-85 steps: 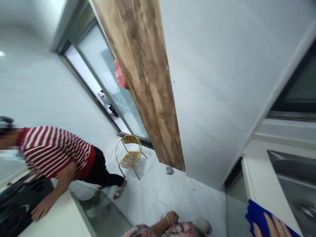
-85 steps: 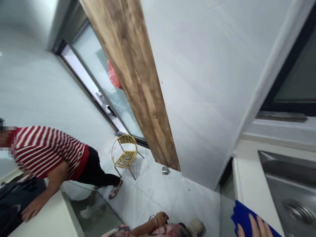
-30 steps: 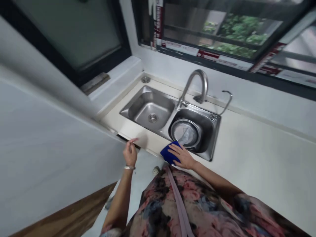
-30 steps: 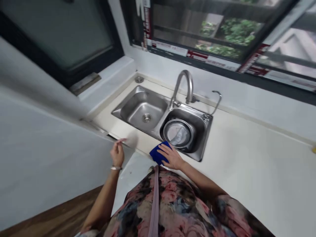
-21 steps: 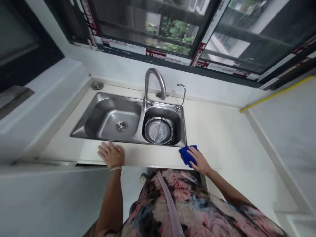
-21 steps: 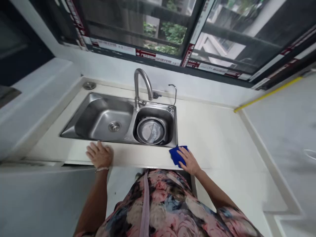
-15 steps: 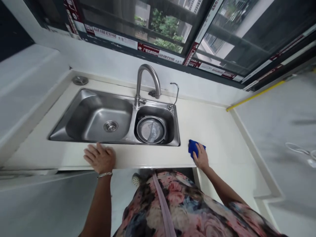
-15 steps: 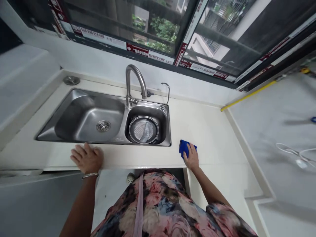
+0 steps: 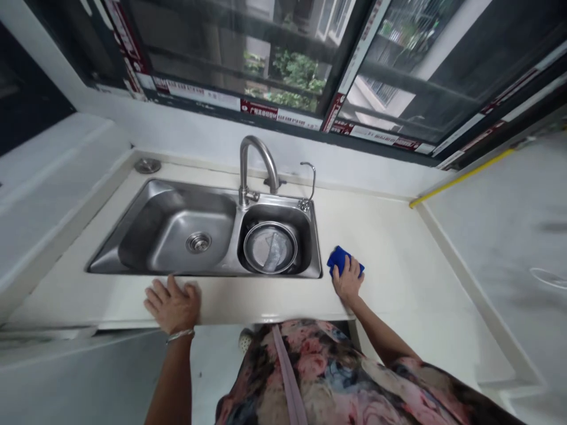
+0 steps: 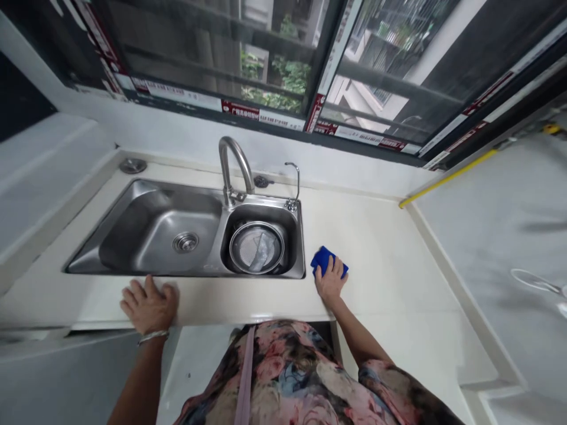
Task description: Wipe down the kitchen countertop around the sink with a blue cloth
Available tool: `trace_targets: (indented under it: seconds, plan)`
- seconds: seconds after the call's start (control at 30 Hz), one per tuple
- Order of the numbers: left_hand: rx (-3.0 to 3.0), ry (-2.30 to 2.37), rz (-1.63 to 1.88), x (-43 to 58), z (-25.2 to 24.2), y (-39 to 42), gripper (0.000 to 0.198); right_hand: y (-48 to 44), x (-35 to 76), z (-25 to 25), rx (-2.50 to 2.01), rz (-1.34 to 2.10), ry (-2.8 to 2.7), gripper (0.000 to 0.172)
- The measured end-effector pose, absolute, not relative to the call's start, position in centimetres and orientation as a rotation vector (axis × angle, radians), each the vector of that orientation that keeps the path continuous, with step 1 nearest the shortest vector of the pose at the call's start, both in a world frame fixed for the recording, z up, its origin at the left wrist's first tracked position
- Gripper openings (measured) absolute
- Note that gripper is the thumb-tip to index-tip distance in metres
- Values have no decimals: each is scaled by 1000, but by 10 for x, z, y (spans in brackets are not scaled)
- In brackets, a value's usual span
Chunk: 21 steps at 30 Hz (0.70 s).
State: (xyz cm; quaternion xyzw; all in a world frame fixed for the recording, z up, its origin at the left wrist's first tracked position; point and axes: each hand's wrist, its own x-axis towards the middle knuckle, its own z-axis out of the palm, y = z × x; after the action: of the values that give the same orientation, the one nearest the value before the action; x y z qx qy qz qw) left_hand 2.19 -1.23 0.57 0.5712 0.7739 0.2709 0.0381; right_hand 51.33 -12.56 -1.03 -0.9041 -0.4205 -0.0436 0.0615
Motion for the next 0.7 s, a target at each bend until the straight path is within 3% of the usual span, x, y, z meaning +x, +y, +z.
trace_targets:
  seconds: [0.5,0.7]
  plan:
    - [1788,2476,629,18,15,-8,78,-118,520,-29,-2499,-235,-1404,71]
    - [1538,2478,419,25,15,-1,85,-111,549,-30,-2382,-222,-1640,65]
